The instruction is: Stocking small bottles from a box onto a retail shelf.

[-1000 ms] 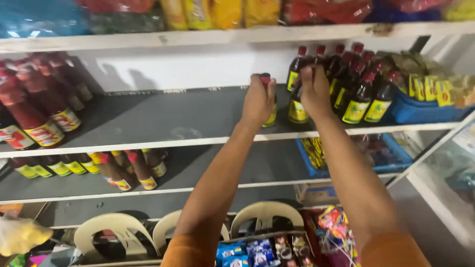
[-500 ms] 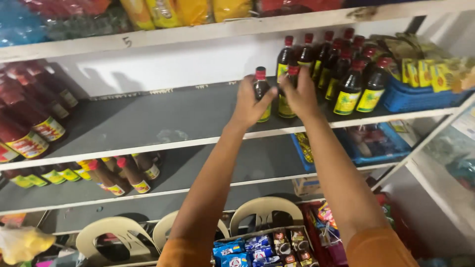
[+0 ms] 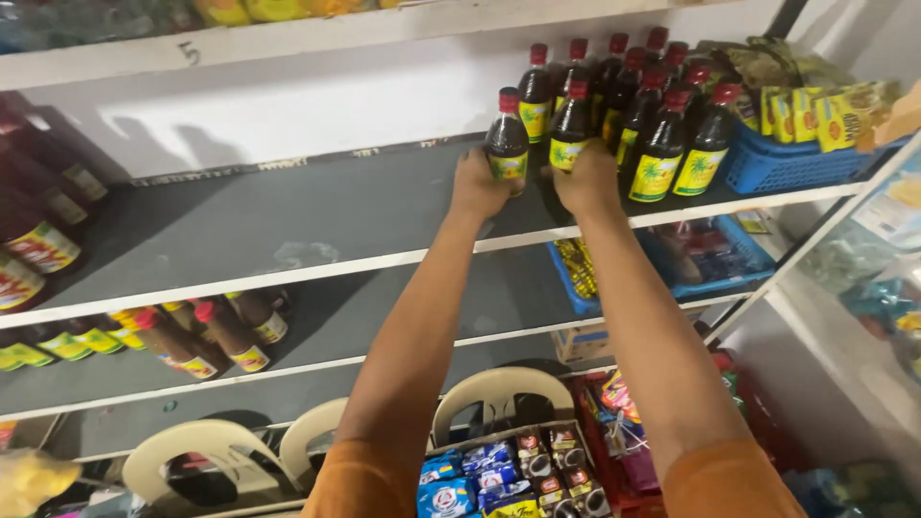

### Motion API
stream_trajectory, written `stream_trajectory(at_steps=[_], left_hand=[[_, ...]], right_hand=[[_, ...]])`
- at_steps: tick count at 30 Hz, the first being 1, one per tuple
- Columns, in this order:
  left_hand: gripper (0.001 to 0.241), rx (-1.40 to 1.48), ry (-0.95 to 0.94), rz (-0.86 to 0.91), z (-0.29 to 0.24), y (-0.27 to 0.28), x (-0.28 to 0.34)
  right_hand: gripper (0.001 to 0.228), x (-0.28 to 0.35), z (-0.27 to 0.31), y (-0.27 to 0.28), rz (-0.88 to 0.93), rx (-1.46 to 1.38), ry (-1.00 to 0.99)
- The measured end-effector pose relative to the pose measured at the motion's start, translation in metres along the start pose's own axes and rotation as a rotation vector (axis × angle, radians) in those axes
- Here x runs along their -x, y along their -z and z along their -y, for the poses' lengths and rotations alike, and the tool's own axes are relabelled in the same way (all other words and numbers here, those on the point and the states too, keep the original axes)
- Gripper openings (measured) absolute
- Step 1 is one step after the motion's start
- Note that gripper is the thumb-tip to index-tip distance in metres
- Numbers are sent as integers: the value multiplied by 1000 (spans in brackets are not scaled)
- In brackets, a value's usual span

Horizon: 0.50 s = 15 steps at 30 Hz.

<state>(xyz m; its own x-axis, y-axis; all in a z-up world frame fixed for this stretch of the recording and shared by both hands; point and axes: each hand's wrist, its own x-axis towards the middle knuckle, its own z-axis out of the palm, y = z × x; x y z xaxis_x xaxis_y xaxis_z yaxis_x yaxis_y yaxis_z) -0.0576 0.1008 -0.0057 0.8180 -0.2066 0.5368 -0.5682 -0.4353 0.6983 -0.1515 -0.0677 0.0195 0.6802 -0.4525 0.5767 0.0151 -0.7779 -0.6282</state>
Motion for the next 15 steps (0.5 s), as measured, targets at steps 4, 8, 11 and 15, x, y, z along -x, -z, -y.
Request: stream_trajectory(at_steps=[4, 8, 11, 15], left_hand=[[71, 11, 4, -28, -2, -32, -24], [79, 20, 74, -62, -6, -53, -38], [72, 10, 47, -75, 2, -73, -49], [74, -27, 114, -12, -17, -65, -49]], right_hand=[[61, -26, -35, -24, -58, 95, 27], [65, -33, -23, -21, -17, 183, -63], [52, -42, -34, -25, 54, 285, -174], [28, -64, -56, -61, 50, 321, -233]])
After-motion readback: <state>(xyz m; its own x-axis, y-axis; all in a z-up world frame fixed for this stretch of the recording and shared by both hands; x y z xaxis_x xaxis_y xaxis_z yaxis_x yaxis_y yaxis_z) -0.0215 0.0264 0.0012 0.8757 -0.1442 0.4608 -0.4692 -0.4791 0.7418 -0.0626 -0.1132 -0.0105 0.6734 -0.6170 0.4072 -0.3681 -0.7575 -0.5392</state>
